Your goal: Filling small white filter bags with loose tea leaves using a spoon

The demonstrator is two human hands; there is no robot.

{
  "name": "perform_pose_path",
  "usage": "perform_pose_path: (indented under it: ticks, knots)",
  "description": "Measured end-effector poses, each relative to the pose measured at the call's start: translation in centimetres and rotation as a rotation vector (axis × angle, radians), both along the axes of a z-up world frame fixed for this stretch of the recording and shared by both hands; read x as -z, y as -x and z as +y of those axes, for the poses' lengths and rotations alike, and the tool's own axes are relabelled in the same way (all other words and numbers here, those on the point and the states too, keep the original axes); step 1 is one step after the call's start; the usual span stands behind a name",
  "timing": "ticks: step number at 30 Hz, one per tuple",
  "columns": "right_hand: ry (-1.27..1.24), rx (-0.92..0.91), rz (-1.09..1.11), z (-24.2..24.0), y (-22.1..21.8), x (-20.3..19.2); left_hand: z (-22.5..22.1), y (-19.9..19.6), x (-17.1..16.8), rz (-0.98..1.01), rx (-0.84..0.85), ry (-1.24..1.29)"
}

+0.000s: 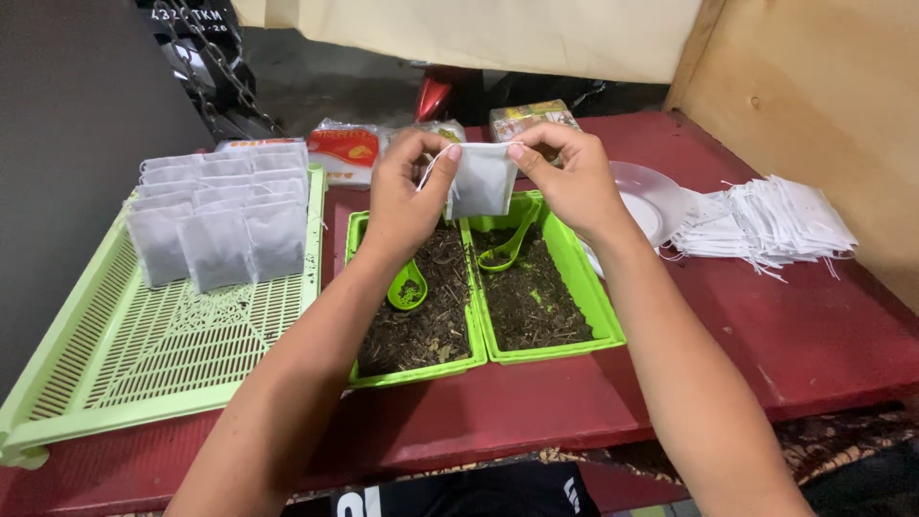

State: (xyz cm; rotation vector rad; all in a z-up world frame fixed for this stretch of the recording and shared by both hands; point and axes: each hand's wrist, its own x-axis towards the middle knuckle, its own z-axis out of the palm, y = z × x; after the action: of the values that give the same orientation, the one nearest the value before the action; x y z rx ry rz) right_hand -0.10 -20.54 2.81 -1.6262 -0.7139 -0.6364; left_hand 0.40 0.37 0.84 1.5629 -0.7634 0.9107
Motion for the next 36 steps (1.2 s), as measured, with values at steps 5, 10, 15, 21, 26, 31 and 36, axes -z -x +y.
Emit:
perform_pose_path:
  ticks: [5,10,15,21,26,31,36]
  knots:
    - [-0.025,-0.003,0.002,-0.1,-0.1,0.0,0.1,0.0,0.0,-0.027,0.009,-0.030]
    - [-0.045,0.001,0.024,0.0,0.3,-0.1,0.2,0.0,0.0,-0.019,0.027,-0.031]
    - [-0.074,0.000,-0.017,-0.3,-0.9,0.5,0.2,-0.3,0.0,-0.060,-0.021,-0.059]
    - [0.002,0.049,-0.132,-0.8,-1.4,0.6,0.4,0.0,-0.2,-0.060,-0.034,-0.068]
    - [0.033,0.069,-0.160,-0.9,-2.1,1.2,0.6,0.1,-0.6,-0.105,-0.025,-0.070]
    - [0.047,0.083,-0.165,-1.1,-1.8,1.1,0.5,0.3,-0.7,-0.127,-0.008,-0.060]
    - [-0.048,0.064,0.046,-0.3,1.2,-1.1,0.6,0.1,-0.9,-0.113,-0.002,-0.106]
